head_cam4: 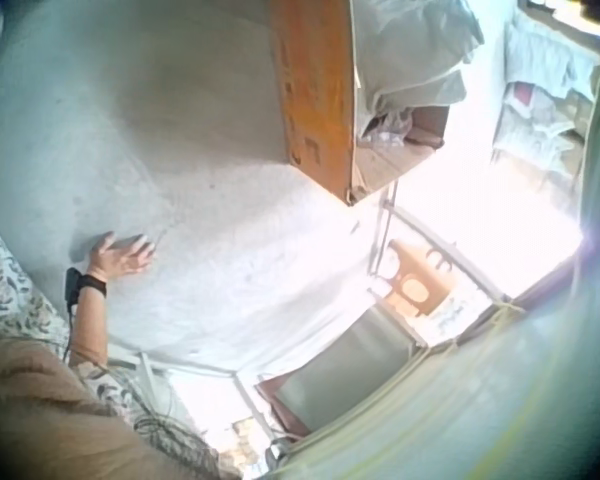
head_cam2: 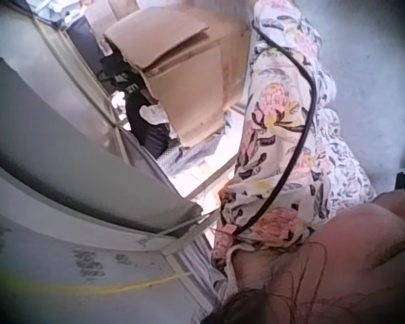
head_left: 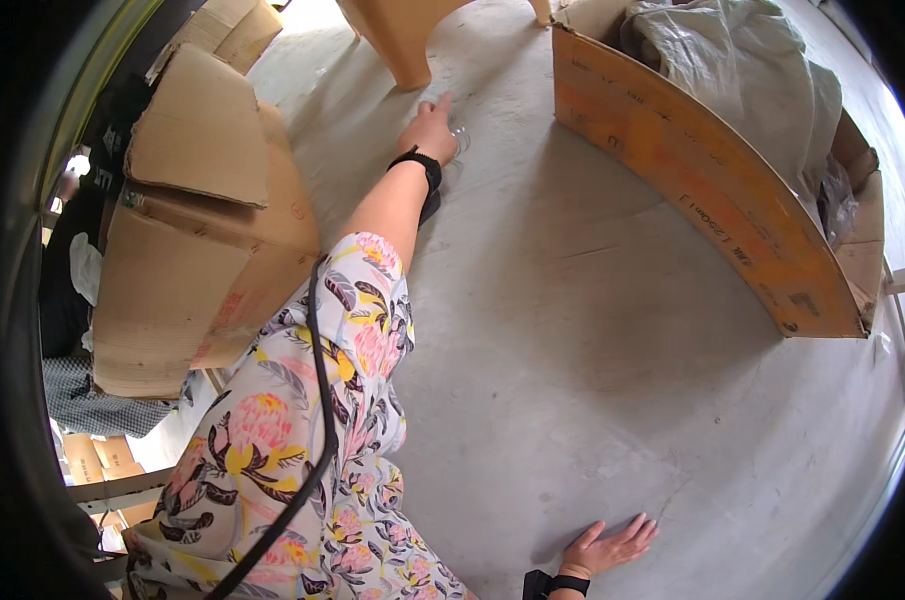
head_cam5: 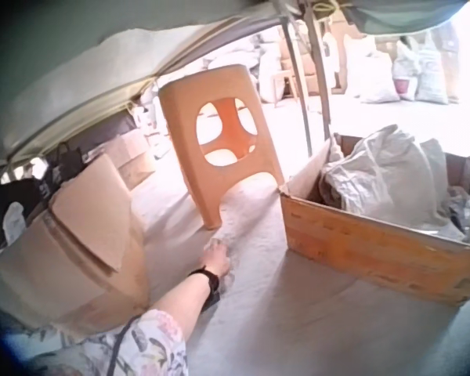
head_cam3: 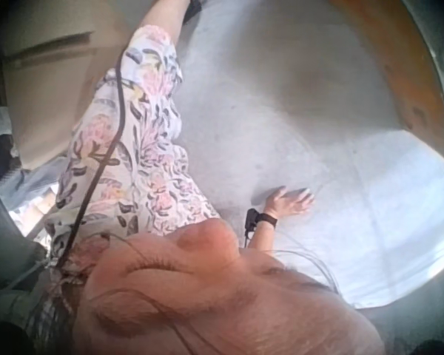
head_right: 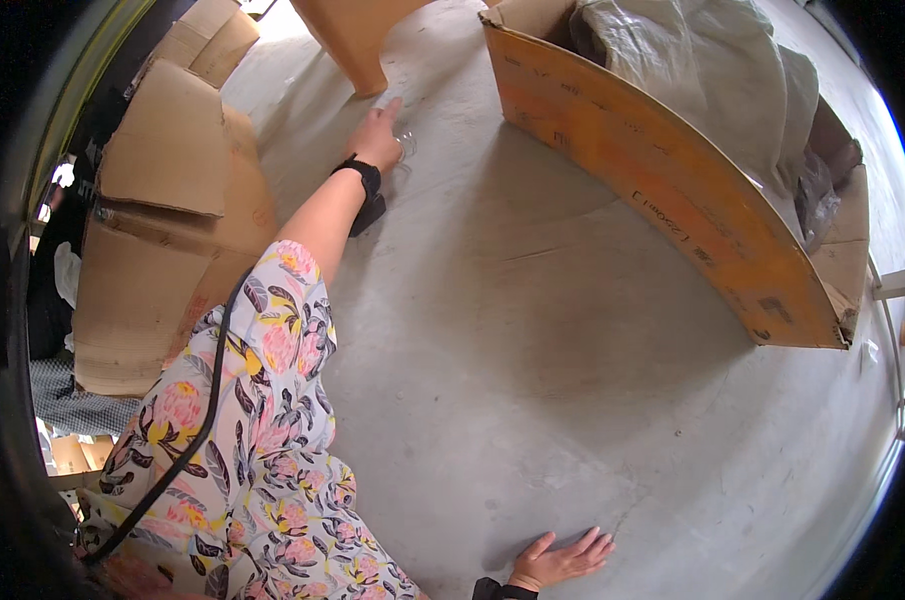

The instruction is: Sorting and collecting white plastic circular parts into bags or containers on a table and floor.

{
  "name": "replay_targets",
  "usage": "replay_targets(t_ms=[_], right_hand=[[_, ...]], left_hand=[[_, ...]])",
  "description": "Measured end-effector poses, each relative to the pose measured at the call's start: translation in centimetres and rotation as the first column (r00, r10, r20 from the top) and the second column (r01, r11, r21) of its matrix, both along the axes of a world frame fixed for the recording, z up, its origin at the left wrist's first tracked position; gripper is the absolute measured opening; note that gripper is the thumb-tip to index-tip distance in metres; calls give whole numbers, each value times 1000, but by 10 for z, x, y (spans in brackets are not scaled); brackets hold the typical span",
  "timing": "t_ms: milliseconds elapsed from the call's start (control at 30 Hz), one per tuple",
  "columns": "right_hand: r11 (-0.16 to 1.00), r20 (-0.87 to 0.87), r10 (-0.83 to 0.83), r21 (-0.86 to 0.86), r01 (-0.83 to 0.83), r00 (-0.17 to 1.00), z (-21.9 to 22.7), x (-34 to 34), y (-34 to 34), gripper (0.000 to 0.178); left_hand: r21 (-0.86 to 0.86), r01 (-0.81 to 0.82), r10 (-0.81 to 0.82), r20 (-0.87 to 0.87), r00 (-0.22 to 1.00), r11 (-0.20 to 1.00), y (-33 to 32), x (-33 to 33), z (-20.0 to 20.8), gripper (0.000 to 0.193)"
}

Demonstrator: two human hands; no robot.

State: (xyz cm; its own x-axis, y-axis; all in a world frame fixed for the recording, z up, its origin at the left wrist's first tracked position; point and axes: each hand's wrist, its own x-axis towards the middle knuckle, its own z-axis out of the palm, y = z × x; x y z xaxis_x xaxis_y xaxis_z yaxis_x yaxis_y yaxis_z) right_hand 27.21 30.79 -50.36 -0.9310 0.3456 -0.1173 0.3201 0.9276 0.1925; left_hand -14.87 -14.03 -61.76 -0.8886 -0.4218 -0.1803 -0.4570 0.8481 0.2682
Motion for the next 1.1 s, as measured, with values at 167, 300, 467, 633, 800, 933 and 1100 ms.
replay_targets(t_ms=[167,300,467,633,800,933,1100], right_hand=[[999,-23,16,-35,-17,1000,-8,4,-5,63],[1000,-40,-3,-25,2,999,-11,-4,-3,62],[999,-65,-18,-30,16,998,-21,-18,0,61],[998,-99,-21,-60,15,995,-40,-32,-6,60],[996,-156,-30,-86,17,987,-55,-44,-7,59],[996,-159,-50,-84,37,986,-55,-39,-2,60],[996,-182,-24,-92,8,983,-54,-24,8,60]], left_hand=[[-166,173,-116,305,945,971,-23,-14,-22,38],[-158,150,-114,217,970,976,-20,-2,-10,26],[-31,263,-263,28,965,964,-27,34,0,18],[155,169,-181,68,981,973,-67,57,10,39],[-99,222,-221,26,975,970,-63,48,-1,66],[-77,104,-96,92,991,992,-53,37,-1,70],[-71,49,-34,203,979,996,-116,29,-20,62]])
